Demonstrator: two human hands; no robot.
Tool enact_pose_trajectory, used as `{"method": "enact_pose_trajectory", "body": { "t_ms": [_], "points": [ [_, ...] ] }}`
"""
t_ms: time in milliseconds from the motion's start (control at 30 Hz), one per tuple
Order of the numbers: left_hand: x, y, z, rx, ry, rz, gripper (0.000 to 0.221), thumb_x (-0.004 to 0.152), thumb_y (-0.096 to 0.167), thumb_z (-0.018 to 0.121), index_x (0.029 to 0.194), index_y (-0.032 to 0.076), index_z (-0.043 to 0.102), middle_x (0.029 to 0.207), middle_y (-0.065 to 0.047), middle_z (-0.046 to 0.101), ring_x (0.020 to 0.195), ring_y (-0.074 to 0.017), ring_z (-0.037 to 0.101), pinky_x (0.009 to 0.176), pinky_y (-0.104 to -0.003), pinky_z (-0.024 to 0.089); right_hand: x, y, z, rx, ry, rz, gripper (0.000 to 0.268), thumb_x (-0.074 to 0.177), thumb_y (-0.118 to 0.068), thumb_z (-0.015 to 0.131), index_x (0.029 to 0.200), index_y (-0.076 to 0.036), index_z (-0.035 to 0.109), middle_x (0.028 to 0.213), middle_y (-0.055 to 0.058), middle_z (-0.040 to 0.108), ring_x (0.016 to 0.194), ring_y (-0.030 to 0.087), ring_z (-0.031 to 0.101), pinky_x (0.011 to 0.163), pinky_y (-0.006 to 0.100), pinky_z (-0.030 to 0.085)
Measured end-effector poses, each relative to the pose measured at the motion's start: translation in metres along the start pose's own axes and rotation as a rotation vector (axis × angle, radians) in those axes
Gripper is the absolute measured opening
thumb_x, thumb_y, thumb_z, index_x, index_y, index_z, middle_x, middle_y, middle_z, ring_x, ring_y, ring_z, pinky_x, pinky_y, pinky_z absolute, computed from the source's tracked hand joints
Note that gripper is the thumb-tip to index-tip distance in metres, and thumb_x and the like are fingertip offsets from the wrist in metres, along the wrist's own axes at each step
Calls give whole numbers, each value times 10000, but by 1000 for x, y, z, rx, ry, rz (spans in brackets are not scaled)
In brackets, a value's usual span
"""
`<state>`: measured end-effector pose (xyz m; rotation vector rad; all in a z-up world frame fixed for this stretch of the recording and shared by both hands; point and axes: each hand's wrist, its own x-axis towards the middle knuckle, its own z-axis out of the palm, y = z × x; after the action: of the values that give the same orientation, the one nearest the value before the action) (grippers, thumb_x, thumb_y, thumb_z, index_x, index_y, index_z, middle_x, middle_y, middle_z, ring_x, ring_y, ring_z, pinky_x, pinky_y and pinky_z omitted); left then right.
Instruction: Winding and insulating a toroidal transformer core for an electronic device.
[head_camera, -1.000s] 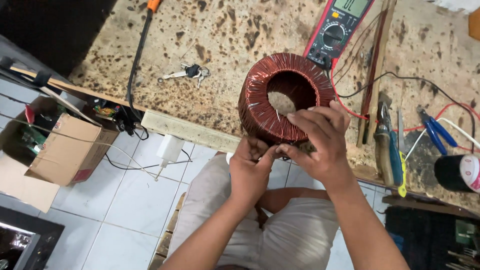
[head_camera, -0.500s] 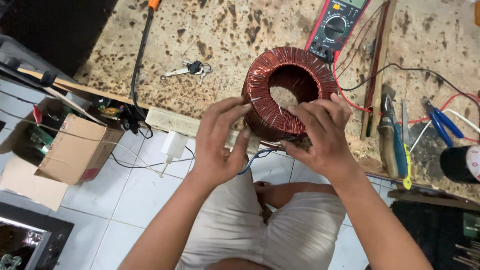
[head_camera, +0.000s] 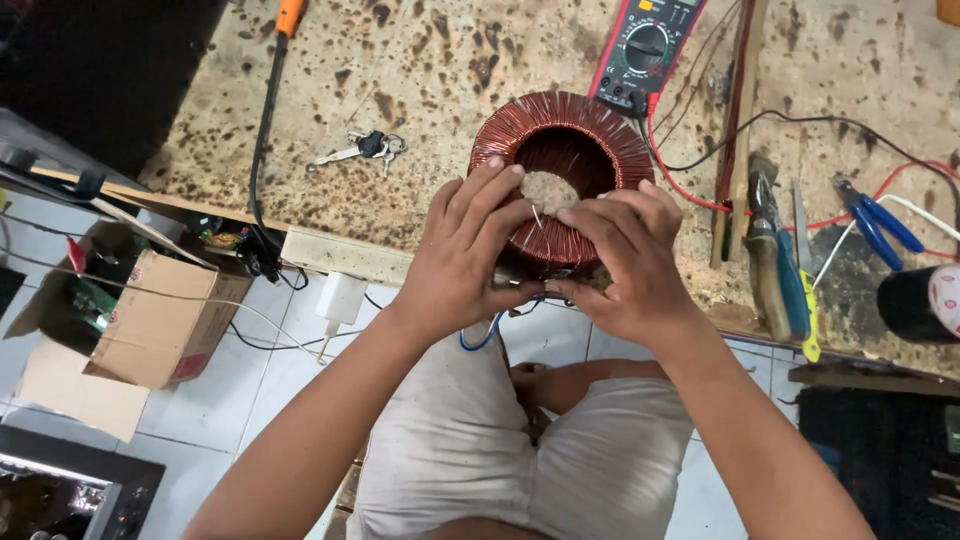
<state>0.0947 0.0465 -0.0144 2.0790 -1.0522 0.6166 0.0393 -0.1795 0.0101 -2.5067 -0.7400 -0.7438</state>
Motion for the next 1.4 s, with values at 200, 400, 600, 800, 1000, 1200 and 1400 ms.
{"method": "enact_pose_trajectory", "body": {
  "t_ms": [200, 400, 600, 800, 1000, 1200, 1400],
  "points": [
    [7, 0, -3, -16, 50, 37, 897, 673, 477, 953, 1407, 150, 556, 1541, -136, 478, 1460, -388, 439, 1142, -557, 412, 6, 0, 3, 22, 55, -7, 605, 910, -505, 712, 1376, -131, 618, 1230, 54, 621, 1209, 285, 455, 1193, 534, 161],
    [0, 3, -3, -38, 44, 1, 841, 703, 420, 942, 1403, 150, 562, 1539, -142, 483, 1459, -402, 438, 1154, -564, 401, -1, 6, 33, -63, 255, -58, 544, 971, -576, 578, 1225, -114, 710, 1114, 59, 671, 1096, 273, 500, 1174, 550, 211],
    [1, 4, -3, -66, 42, 17, 841, 699, 414, 944, 1397, 147, 558, 1536, -151, 477, 1463, -422, 417, 1161, -580, 383, -3, -1, 18, 198, 281, 55, 543, 1042, -531, 410, 1266, -129, 699, 1160, 68, 691, 1181, 272, 526, 1207, 541, 164],
    [7, 1, -9, -67, 16, -17, 733, 753, 494, 892, 1339, 162, 603, 1474, -106, 527, 1422, -385, 460, 1164, -541, 367, -32, -30, -5, 438, 483, 420, 337, 1073, -178, 416, 1337, -21, 556, 1144, 137, 575, 1080, 306, 572, 1049, 504, 432],
    [27, 7, -29, 18, -74, -16, 741, 687, 607, 882, 1267, 199, 663, 1349, -41, 591, 1334, -329, 521, 1159, -558, 323, -51, -41, 28, 357, 499, 592, 224, 1012, -165, 663, 1164, -40, 556, 990, 101, 538, 905, 280, 637, 874, 434, 537],
    [48, 17, -30, 14, -168, 54, 685, 672, 542, 904, 1188, 133, 717, 1116, -74, 706, 1236, -309, 612, 1214, -664, 122, -46, -53, 27, 430, 487, 671, 117, 1048, -108, 605, 1124, -22, 625, 832, 100, 637, 749, 207, 647, 747, 386, 556],
    [54, 14, -31, -146, -223, 3, 649, 680, 516, 930, 1206, 183, 747, 1051, -35, 739, 1171, -268, 630, 1221, -646, 88, -37, -82, 16, 676, 535, 744, 176, 1065, -94, 531, 1088, 11, 671, 915, 116, 689, 880, 154, 647, 839, 366, 553]
  ]
}}
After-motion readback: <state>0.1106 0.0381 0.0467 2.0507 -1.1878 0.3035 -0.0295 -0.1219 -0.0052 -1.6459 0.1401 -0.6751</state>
